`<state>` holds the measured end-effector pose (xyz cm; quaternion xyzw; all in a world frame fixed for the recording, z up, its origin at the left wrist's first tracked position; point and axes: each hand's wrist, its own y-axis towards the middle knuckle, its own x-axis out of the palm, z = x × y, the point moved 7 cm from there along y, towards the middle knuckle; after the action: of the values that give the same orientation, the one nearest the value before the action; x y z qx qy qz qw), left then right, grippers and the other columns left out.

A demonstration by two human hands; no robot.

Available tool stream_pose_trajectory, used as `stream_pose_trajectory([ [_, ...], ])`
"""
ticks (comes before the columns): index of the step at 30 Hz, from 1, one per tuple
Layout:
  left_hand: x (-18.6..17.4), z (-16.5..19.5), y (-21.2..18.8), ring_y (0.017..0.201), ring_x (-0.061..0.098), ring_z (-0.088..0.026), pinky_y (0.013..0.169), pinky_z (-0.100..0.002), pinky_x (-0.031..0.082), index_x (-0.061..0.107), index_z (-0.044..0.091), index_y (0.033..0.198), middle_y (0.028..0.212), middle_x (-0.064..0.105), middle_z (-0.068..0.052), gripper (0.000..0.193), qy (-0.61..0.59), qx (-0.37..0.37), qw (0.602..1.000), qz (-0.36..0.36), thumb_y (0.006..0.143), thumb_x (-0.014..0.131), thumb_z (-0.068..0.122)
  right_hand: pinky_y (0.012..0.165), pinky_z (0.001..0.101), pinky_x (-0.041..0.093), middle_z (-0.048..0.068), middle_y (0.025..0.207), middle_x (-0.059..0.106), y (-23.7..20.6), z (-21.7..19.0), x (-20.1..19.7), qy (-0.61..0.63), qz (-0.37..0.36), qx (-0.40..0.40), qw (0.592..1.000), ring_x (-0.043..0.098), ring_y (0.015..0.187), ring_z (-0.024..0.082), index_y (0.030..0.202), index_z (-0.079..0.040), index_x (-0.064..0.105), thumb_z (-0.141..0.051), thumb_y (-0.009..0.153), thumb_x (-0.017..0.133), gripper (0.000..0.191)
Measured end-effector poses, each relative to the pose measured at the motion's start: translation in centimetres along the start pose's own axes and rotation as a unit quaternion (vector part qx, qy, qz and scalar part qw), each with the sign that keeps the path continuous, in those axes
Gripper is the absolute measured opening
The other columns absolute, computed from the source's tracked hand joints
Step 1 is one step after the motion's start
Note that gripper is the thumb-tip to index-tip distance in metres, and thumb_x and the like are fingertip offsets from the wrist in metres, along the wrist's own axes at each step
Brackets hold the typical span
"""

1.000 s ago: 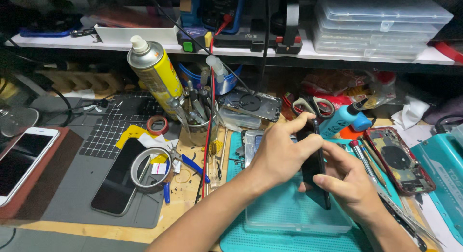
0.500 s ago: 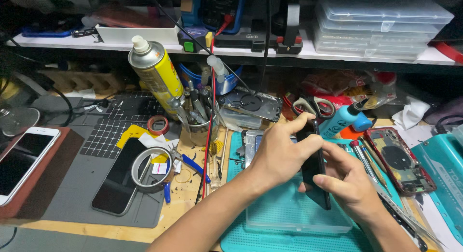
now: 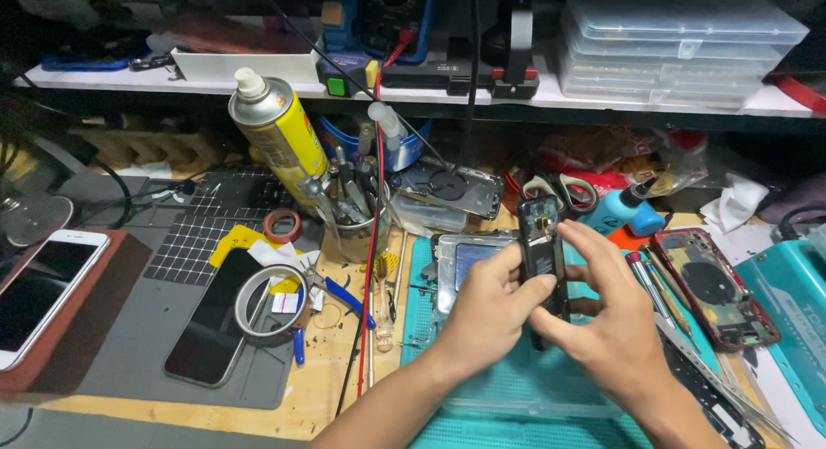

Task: The person repairs a disassembled smartphone at a workbench. They apply brown tape to a small flex component, cut the tape with scissors, place the component into a clear plastic storage box, then pick up the phone body and press a new back panel and parts into place by hand.

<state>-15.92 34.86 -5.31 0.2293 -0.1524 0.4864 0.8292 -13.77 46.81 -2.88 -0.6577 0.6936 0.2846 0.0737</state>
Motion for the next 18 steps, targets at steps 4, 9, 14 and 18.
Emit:
stream_pose_trajectory([
  [4, -2.0, -0.4, -0.9, 0.106, 0.067, -0.012, 0.093, -0.028, 0.056, 0.055, -0.005, 0.135, 0.119, 0.070, -0.011, 0.034, -0.005, 0.008, 0.999, 0.045, 0.101, 0.051, -0.004, 0.081, 0.0319, 0.061, 0.013, 0.147, 0.051, 0.0, -1.9, -0.7, -0.028, 0.009, -0.029, 0.999, 0.071, 0.105, 0.020, 0.133, -0.006, 0.055, -0.012, 0.068, 0.084, 0.072],
  [9, -1.9, -0.5, -2.4, 0.103, 0.068, -0.013, 0.091, -0.028, 0.056, 0.055, -0.007, 0.135, 0.118, 0.071, -0.012, 0.033, -0.038, -0.030, 0.998, 0.045, 0.102, 0.052, -0.002, 0.092, 0.0375, 0.055, 0.016, 0.151, 0.055, 0.3, -3.6, -2.6, -0.049, 0.060, -0.121, 0.990, 0.065, 0.127, 0.028, 0.108, -0.006, 0.070, -0.006, 0.086, 0.071, 0.023],
  [14, -0.9, 0.4, -3.1, 0.103, 0.067, -0.010, 0.091, -0.026, 0.056, 0.055, -0.005, 0.136, 0.119, 0.070, -0.010, 0.035, -0.057, -0.033, 0.997, 0.035, 0.102, 0.052, -0.002, 0.113, 0.0426, 0.047, 0.020, 0.152, 0.054, -0.1, -5.4, -2.6, -0.121, 0.072, -0.192, 0.971, 0.058, 0.137, 0.033, 0.102, -0.006, 0.074, -0.004, 0.085, 0.067, 0.019],
  [18, -0.6, 0.9, -3.2, 0.100, 0.065, -0.009, 0.087, -0.026, 0.055, 0.055, -0.009, 0.134, 0.115, 0.069, -0.010, 0.029, -0.036, -0.031, 0.998, 0.041, 0.106, 0.052, -0.003, 0.115, 0.0415, 0.045, 0.019, 0.155, 0.051, -0.3, -5.7, -2.3, -0.121, 0.080, -0.196, 0.970, 0.057, 0.139, 0.033, 0.104, -0.009, 0.075, -0.002, 0.085, 0.064, 0.022],
])
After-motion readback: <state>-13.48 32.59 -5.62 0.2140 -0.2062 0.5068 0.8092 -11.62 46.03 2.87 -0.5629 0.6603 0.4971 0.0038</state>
